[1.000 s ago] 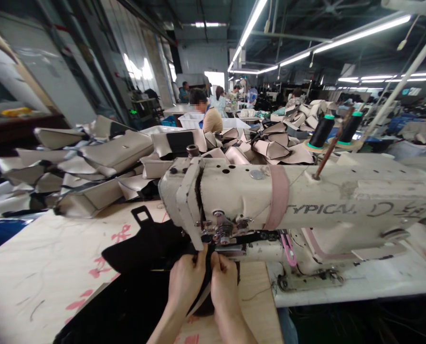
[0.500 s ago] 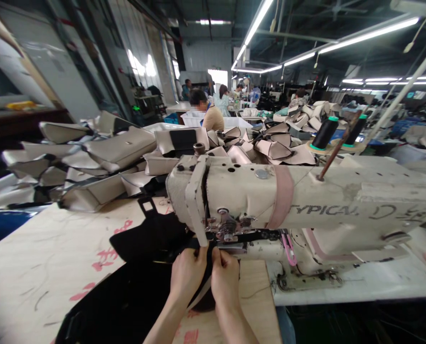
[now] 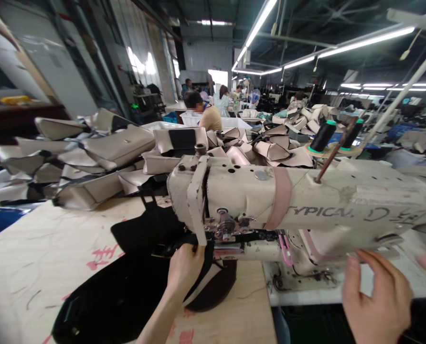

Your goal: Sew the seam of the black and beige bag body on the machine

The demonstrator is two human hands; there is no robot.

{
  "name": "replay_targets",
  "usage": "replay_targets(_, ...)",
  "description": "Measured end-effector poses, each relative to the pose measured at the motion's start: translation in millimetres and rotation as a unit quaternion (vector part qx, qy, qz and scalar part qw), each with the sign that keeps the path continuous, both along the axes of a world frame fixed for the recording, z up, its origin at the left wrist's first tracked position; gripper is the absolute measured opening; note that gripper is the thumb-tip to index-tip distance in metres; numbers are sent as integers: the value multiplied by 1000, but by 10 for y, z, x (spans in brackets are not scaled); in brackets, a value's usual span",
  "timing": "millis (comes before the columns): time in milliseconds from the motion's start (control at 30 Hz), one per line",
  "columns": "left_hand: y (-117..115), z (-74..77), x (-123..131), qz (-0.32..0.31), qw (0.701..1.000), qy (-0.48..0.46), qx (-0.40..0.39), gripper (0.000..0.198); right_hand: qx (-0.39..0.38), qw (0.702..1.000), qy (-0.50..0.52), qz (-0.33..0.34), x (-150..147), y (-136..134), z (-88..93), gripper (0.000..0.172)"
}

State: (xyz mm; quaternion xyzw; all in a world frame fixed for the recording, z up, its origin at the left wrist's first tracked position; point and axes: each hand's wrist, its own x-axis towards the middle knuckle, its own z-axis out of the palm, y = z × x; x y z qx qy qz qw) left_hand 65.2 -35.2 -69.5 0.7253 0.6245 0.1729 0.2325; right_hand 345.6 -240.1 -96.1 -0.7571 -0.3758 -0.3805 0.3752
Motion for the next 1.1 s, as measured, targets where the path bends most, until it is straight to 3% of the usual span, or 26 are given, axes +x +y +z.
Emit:
replay_targets(67, 12, -9, 2, -3, 1000, 0, 1, 34, -103, 993, -55, 35, 320, -199, -54, 38)
replay_targets(133, 16, -16, 6, -1, 1000, 3, 0, 35, -144, 985, -77, 60, 429, -275, -174, 40)
replay_targets(300, -13, -17, 10, 5, 1000, 14, -4, 35, -105, 990, -78, 47, 241, -255, -652, 43)
replay_targets(400, -42, -13, 4, 3, 1000, 19, -5, 37, -111, 990, -68, 46, 174, -274, -811, 45)
replay_targets(500, -55, -12, -4, -6, 1000, 17, 13, 37, -115, 990, -69, 50, 198, -306, -729, 44)
replay_targets(733, -16, 14, 6, -15, 999, 34, 16, 37, -115, 991, -64, 41, 301, -253, -197, 38)
replay_targets(1100, 193, -38, 41, -26, 997, 67, -4, 46, -123, 990, -56, 30, 241, -196, -206, 42)
